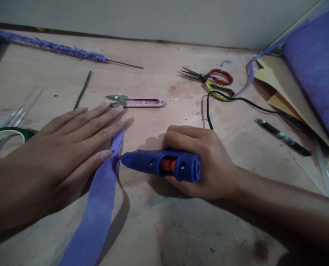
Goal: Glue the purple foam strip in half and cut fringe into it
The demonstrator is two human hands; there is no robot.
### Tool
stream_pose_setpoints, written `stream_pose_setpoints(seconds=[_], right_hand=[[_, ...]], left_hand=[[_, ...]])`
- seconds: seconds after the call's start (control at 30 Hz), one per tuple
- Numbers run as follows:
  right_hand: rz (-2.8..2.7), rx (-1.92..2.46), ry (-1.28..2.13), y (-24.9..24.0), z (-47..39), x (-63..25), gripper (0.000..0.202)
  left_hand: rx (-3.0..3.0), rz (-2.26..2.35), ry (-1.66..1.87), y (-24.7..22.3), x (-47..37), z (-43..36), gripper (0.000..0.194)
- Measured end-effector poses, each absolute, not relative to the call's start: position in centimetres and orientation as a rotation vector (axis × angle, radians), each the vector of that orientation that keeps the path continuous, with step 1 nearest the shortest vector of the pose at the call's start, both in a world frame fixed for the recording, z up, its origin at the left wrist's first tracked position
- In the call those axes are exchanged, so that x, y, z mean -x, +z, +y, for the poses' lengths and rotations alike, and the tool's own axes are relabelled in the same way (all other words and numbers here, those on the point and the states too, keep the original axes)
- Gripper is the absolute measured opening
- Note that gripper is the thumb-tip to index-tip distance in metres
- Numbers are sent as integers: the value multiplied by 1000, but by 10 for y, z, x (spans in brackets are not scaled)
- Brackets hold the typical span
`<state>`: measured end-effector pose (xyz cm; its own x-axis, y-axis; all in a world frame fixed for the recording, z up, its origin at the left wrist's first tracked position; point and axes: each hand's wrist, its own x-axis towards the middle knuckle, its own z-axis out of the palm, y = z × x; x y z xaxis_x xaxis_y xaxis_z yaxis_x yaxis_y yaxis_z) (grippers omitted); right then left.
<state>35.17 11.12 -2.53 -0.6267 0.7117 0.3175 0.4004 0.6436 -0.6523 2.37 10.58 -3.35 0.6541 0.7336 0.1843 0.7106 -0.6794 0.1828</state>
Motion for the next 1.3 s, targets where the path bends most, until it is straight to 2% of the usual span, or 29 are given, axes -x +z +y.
stream_pose_setpoints(seconds=[0.57, 1.3], right_hand=[[-2313, 866, 753, -24, 110, -353, 12], [-2400, 915, 809, -13, 110, -355, 23]], left_hand=[[-2738, 1205, 370, -36, -23, 107, 63], [-2735, 1214, 337, -35, -23, 107, 64]])
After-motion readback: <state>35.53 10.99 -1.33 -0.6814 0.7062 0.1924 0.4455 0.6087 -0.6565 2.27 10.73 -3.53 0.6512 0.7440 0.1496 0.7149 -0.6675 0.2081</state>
